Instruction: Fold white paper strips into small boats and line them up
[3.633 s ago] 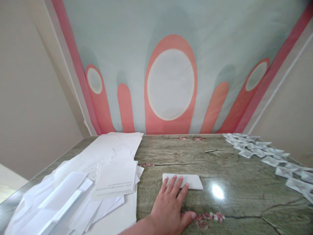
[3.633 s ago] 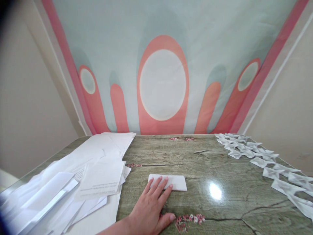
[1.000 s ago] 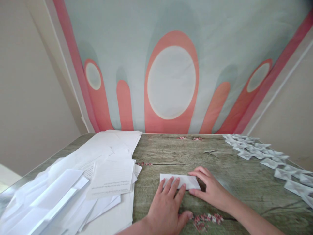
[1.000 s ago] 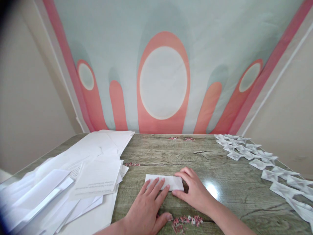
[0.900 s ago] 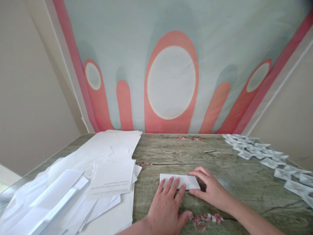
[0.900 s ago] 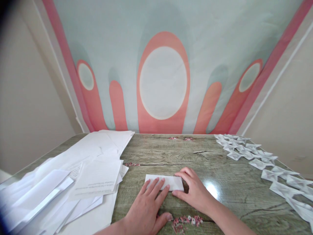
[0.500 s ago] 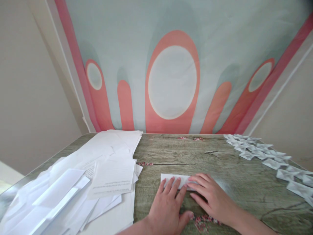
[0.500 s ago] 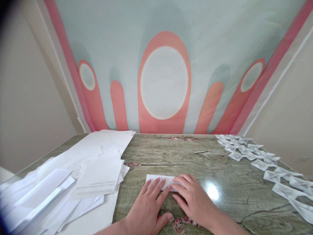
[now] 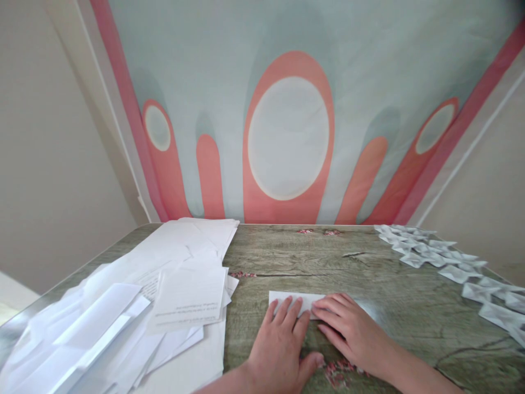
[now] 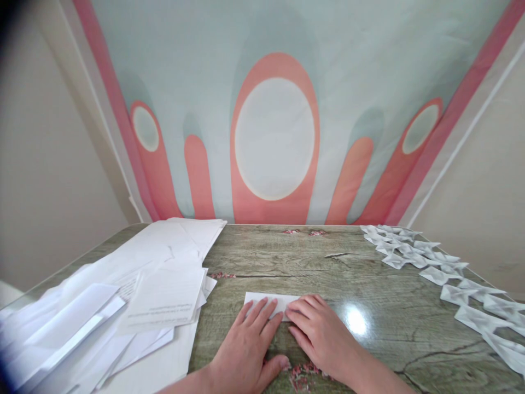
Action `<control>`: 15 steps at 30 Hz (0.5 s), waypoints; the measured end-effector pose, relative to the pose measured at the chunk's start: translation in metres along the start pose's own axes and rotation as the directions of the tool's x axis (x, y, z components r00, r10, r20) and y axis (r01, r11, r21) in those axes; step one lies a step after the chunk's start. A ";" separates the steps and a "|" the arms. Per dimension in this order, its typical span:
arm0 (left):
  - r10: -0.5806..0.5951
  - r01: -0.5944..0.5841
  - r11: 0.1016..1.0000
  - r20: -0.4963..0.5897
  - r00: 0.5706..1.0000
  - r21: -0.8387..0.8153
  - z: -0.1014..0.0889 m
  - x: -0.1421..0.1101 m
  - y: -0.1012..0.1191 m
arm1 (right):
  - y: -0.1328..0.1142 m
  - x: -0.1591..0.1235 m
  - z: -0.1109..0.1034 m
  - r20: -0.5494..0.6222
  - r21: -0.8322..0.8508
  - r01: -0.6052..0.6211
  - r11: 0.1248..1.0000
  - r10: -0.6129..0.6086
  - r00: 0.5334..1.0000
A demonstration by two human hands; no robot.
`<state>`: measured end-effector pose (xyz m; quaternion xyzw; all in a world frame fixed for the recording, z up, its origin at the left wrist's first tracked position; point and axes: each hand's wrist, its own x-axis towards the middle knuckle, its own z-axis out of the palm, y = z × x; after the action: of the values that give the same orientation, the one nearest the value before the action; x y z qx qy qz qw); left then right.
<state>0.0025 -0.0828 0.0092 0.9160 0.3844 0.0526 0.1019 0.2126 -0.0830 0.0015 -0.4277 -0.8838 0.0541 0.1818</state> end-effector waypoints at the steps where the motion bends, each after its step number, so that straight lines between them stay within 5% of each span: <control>1: -0.001 0.001 1.000 0.001 1.000 -0.002 -0.001 0.000 0.000 | 0.001 0.000 0.000 -0.005 -0.002 0.007 1.000 -0.007 1.000; 15: -0.007 0.007 0.998 0.010 1.000 0.061 -0.009 0.003 0.002 | -0.001 0.003 0.000 -0.022 -0.065 0.043 0.997 -0.044 0.999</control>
<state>0.0049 -0.0807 0.0182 0.9176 0.3885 0.0359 0.0759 0.2100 -0.0811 0.0023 -0.4145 -0.8920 0.0166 0.1796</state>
